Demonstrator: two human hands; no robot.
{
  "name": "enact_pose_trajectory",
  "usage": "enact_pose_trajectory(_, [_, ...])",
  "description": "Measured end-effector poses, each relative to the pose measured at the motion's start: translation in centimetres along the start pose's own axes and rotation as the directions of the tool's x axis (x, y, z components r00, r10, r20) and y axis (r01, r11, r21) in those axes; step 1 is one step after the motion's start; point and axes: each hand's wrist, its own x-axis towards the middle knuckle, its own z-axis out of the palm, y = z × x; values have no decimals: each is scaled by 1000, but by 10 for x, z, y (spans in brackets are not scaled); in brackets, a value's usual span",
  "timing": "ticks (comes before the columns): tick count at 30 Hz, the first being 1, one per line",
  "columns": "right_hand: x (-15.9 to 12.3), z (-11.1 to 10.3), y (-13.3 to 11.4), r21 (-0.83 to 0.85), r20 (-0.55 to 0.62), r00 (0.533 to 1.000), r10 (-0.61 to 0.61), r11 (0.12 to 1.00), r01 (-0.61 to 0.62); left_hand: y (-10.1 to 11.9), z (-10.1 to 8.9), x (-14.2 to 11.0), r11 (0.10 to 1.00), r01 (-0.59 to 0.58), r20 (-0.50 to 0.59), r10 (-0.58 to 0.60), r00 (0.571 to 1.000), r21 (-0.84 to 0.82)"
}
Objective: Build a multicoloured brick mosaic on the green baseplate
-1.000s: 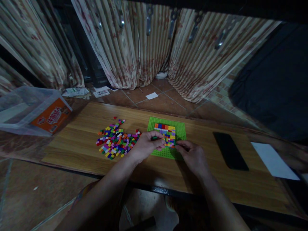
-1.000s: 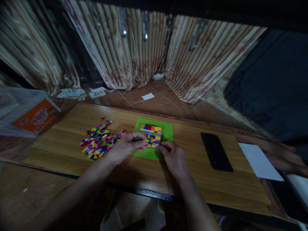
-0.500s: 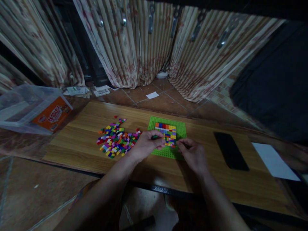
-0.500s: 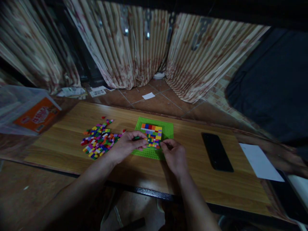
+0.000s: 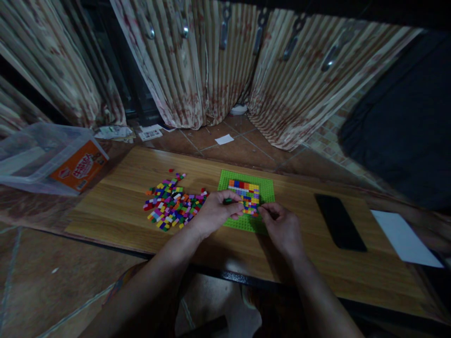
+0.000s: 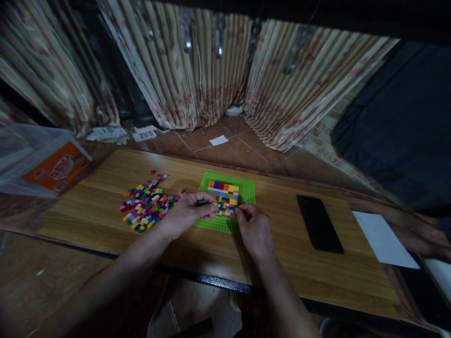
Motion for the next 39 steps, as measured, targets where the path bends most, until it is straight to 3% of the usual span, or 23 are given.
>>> enact_pose_trajectory(8, [-3,11,2,-269,-100,968,-231,943,197,1,1,0,1000,9,-5,-9,1000,-12])
enact_pose_trajectory(16, [-6,17,5,-327,-111,955,-274,918,225,2,0,0,1000,7,-1,-7,1000,-16])
enact_pose_trajectory(27, [-9,23,6,-222,-160,958,-236,955,198,-1,-1,0,1000,-7,-1,7,1000,-18])
enact_pose_trajectory(32, [-7,9,9,77,-213,973,-89,991,107,2,-3,-1,1000,-6,-11,6,1000,-18])
enact_pose_trajectory(36, [-12,-2,13,274,-106,994,7,961,22,3,-4,-1,1000,-5,-33,5,999,-2])
enact_pose_trajectory(39, [-16,-2,12,200,-50,998,-47,978,56,2,-4,0,1000,-10,-38,10,999,20])
